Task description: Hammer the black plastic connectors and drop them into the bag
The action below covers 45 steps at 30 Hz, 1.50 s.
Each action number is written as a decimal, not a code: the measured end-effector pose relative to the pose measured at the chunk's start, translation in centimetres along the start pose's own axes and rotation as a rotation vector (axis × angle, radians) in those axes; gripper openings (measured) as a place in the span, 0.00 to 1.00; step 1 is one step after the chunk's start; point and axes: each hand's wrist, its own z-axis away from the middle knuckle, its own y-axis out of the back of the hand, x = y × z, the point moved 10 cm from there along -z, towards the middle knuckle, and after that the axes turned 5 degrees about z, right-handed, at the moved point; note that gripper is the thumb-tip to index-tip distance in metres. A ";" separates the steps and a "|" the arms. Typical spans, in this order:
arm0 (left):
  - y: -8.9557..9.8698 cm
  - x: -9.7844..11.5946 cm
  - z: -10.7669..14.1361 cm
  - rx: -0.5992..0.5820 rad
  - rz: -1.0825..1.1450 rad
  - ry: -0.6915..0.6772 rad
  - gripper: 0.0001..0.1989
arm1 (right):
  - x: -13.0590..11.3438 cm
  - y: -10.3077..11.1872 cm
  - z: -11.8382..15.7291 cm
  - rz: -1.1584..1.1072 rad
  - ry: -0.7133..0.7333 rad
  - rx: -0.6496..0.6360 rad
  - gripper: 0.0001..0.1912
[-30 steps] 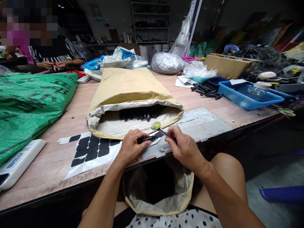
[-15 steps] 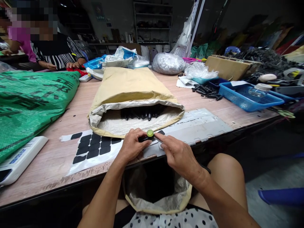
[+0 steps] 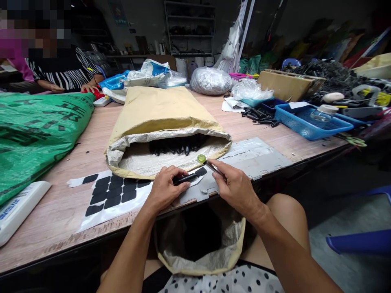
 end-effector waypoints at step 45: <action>-11.8 3.4 10.5 -0.768 0.038 0.077 0.15 | 4.4 -1.8 -2.9 0.493 -0.034 0.061 0.16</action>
